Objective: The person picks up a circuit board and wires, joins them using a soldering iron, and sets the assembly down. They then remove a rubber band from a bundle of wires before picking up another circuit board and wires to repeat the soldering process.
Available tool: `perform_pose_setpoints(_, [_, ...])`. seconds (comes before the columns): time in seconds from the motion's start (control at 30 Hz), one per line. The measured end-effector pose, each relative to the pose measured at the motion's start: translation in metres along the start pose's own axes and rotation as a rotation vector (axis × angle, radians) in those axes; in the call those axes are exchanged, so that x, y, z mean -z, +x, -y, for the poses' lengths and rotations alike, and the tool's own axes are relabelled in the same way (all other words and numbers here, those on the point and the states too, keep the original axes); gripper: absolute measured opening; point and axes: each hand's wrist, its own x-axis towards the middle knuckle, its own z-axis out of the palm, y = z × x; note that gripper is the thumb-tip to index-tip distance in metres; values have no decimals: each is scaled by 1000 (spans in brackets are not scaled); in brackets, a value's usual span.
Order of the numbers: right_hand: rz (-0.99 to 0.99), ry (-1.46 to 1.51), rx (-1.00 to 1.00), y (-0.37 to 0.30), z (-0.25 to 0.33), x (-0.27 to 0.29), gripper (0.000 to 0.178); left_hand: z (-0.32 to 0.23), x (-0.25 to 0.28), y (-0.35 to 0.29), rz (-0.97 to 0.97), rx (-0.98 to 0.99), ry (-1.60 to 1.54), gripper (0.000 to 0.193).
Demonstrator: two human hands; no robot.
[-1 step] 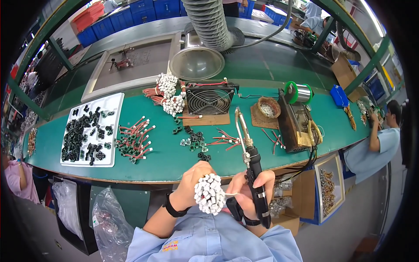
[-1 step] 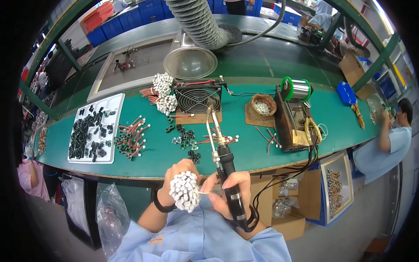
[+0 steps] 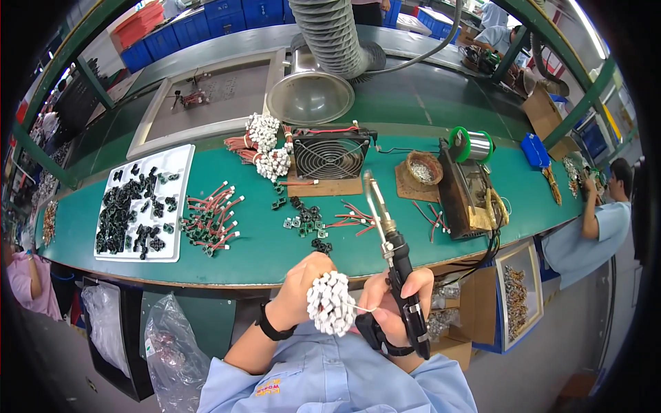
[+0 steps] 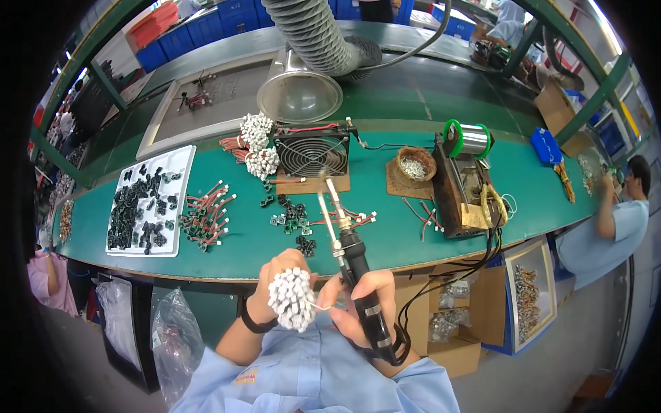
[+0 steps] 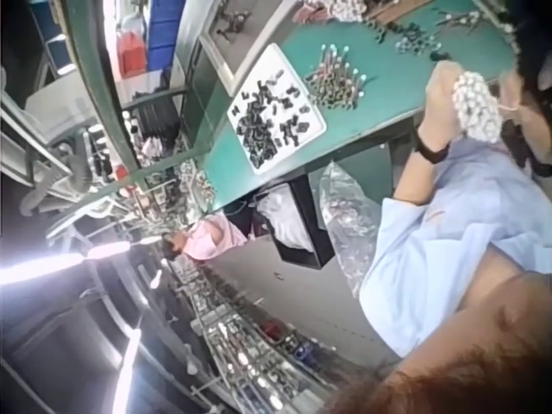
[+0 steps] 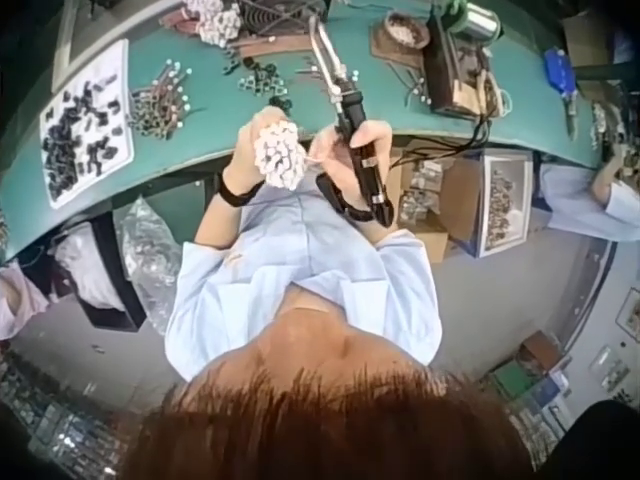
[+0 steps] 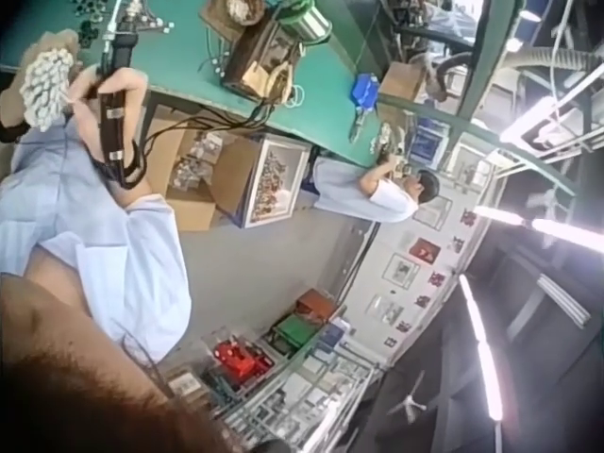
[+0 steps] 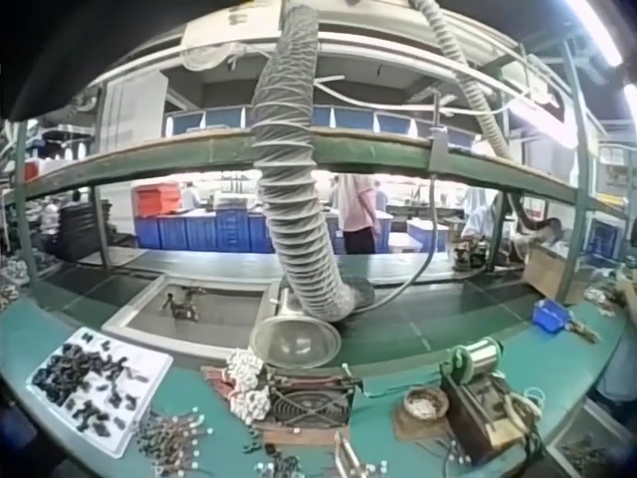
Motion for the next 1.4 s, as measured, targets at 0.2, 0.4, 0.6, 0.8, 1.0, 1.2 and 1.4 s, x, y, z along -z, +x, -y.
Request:
perform_pose_setpoints(0.2, [10, 103, -70, -3, 3, 3, 41, -11, -3, 10, -118, 111, 282, 31])
perform_pose_setpoints(0.4, [-95, -82, -133, 0, 12, -1, 40, -8, -1, 11, -108, 9, 569, 31])
perform_pose_setpoints(0.6, [74, -146, -160, -17, 2, 8, 43, -12, -3, 17, -43, 291, 591, 32])
perform_pose_setpoints(0.8, [58, -225, -61, -26, 5, 20, 44, -14, 1, 29, -70, 510, 613, 29])
perform_pose_setpoints(1.0, [-126, -394, 55, -27, -4, 19, 41, 16, -10, 27, -21, 606, 220, 36])
perform_pose_setpoints(1.2, [-433, -330, -35, -11, -8, 20, 37, -10, -36, 22, 97, 667, -594, 50])
perform_pose_setpoints(1.4, [-396, -389, -16, -6, -1, 22, 35, -19, -31, 21, 140, 613, -537, 42])
